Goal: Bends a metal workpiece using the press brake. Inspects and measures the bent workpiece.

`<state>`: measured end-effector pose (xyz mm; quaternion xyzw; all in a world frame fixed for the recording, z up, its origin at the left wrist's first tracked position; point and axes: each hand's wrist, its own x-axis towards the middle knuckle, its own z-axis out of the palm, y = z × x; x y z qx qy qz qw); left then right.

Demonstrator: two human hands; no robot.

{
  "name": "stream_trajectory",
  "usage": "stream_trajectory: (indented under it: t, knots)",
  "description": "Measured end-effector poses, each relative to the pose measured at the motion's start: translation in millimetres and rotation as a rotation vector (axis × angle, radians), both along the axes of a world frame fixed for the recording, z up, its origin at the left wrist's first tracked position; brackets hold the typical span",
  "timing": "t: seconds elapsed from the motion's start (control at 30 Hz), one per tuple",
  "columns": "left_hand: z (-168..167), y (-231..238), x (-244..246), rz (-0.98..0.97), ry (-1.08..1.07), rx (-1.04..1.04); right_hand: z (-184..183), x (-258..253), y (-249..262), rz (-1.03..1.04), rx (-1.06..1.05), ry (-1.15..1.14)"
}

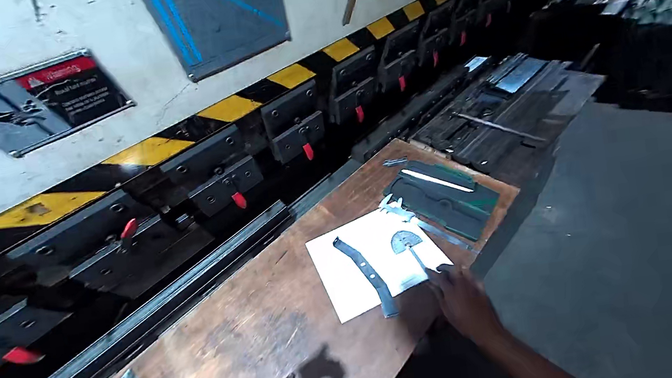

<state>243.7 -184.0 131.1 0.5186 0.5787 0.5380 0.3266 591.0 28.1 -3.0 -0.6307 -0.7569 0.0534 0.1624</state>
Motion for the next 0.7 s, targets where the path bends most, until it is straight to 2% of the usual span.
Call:
stream_trajectory:
  t: [0.13, 0.17, 0.33, 0.4, 0.47, 0.57, 0.7]
  knots:
    - [5, -1, 2, 0.135, 0.217, 0.008, -2, 12, -32, 0.039, 0.115, 0.137]
    - [6, 1, 1, 0.157, 0.265, -0.006, -4, 16, -37, 0.019, 0.055, 0.221]
    - [12, 2, -1, 0.224, 0.467, -0.104, 1, 42, -38, -0.221, -0.629, 0.754]
    - [13, 2, -3, 0.221, 0.465, -0.101, 12, 40, -37, -0.289, -0.757, 0.886]
    - [14, 1, -3, 0.208, 0.404, -0.092, 22, 37, -40, -0.312, -0.775, 1.017]
    - [18, 2, -7, 0.114, 0.244, 0.055, 56, 23, -50, -0.168, -0.741, 1.214]
    - [35, -5, -8, -0.098, 0.048, 0.191, 114, -16, -74, 0.315, -0.655, 1.405]
